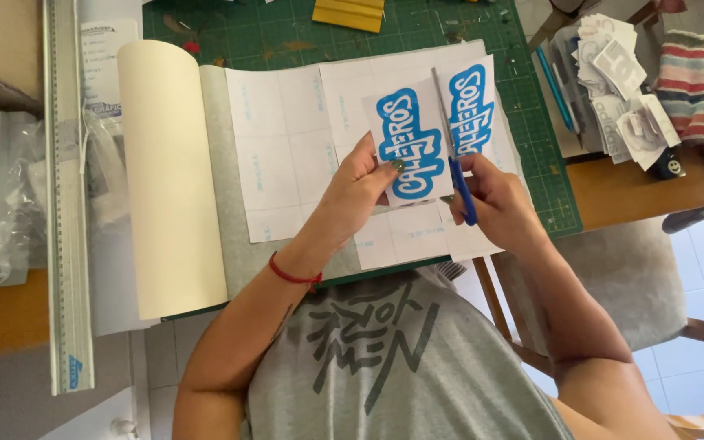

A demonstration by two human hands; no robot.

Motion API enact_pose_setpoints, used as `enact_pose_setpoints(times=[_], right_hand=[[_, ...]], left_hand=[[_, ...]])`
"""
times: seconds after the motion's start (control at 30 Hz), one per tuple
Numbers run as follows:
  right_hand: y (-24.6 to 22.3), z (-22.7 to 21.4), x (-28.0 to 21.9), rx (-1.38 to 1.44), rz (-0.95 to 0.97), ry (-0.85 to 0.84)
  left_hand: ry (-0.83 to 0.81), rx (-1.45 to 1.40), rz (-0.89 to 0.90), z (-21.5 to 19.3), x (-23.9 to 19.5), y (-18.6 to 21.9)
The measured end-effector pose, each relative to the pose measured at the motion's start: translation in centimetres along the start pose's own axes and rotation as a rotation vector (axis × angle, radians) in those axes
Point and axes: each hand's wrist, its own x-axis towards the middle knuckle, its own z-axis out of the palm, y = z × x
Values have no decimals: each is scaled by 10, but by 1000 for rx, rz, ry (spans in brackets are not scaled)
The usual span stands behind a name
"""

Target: Cutting out printed vinyl stickers from a larger sheet using scissors and aligning them on a work surface.

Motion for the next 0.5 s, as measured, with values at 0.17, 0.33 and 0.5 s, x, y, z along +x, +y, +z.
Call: enact_pose_setpoints(times=[0.17, 0.33, 0.5], right_hand=[[6, -29, 23, -94, 39, 160], [6, -61, 54, -471, 135, 136], [0, -74, 83, -882, 173, 87]], left_hand=[[120, 62, -25, -5, -7, 24], [213, 146, -71, -13, -43, 45], [229, 389, -30, -34, -90, 67]])
